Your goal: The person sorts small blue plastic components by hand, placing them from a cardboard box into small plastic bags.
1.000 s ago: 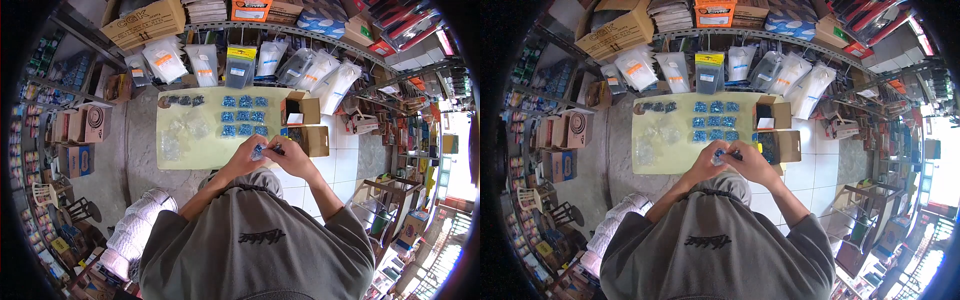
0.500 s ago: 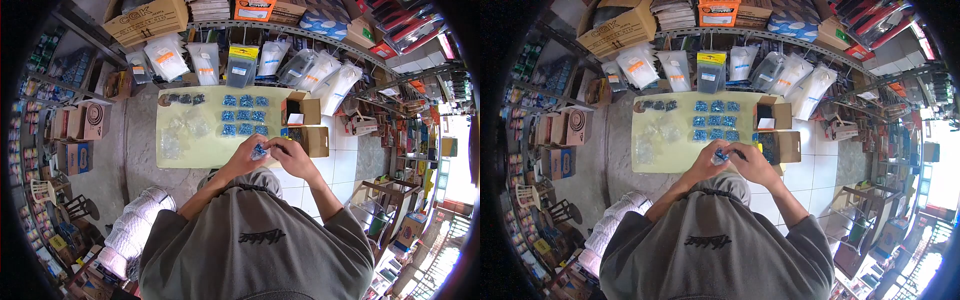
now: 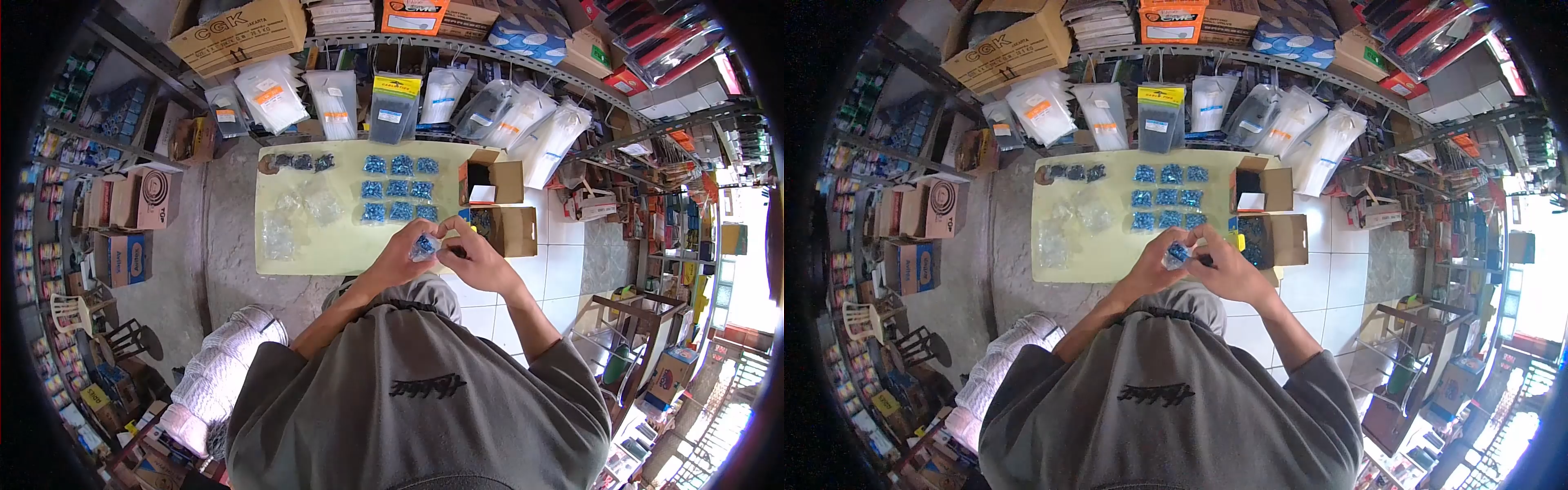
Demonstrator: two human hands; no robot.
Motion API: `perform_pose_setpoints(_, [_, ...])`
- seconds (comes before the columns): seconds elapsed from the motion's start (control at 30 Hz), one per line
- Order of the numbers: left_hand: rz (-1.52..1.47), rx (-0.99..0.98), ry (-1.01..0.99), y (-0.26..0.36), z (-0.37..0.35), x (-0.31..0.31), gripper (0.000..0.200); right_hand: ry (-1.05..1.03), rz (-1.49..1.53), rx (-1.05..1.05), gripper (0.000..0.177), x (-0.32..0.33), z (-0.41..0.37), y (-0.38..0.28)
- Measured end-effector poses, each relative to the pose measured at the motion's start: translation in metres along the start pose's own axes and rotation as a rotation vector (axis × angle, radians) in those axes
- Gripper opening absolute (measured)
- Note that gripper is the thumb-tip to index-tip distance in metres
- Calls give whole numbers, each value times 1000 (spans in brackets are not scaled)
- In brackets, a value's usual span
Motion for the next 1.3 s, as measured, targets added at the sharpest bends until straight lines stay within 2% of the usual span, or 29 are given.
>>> perform_pose_setpoints(0.07, [-7,2,1,-3,-1,0,36,-35,-34,-18,20,-1,0,6])
perform_pose_setpoints(0.13, [-13,4,1,-5,-1,0,36,-39,327,-83,20,-4,1,21])
perform_pose_setpoints(0.23, [-3,28,-8,-5,0,-1,36,-45,447,-82,20,-3,2,26])
perform_pose_setpoints(0.33, [-6,81,-7,-9,-1,-1,36,-39,445,-62,21,-2,3,26])
perform_pose_setpoints(0.43, [-2,42,-14,-9,-1,-2,37,-92,392,-68,20,-1,2,20])
perform_pose_setpoints(0.67, [28,25,-40,-12,-2,-3,41,-67,368,-133,23,-2,0,19])
perform_pose_setpoints(0.73, [11,40,-42,-14,-2,-3,43,3,173,-6,21,1,3,17])
perform_pose_setpoints(0.83, [22,12,-37,-11,-1,-3,45,46,58,-42,20,2,5,21])
perform_pose_setpoints(0.97, [30,35,-57,-9,-1,-3,46,67,25,-48,23,4,2,8])
perform_pose_setpoints(1.03, [23,67,-49,-10,-1,-4,45,36,-14,63,27,3,1,-3])
perform_pose_setpoints(1.17, [28,54,-47,-10,-1,-3,47,10,52,107,26,0,1,4])
perform_pose_setpoints(1.27, [19,62,-44,-14,-2,-2,46,-11,230,78,23,1,1,11])
perform_pose_setpoints(1.3, [20,69,-44,-15,-2,-2,46,-50,327,8,23,1,1,13])
Point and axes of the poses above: each hand's wrist, its own z-axis towards the middle knuckle, its own x-axis out of the back of the hand, y = z × x, the point moved 8 cm from there along z, towards the middle knuckle, and after that the axes turned 12 degrees about -z, right-handed, at the moved point
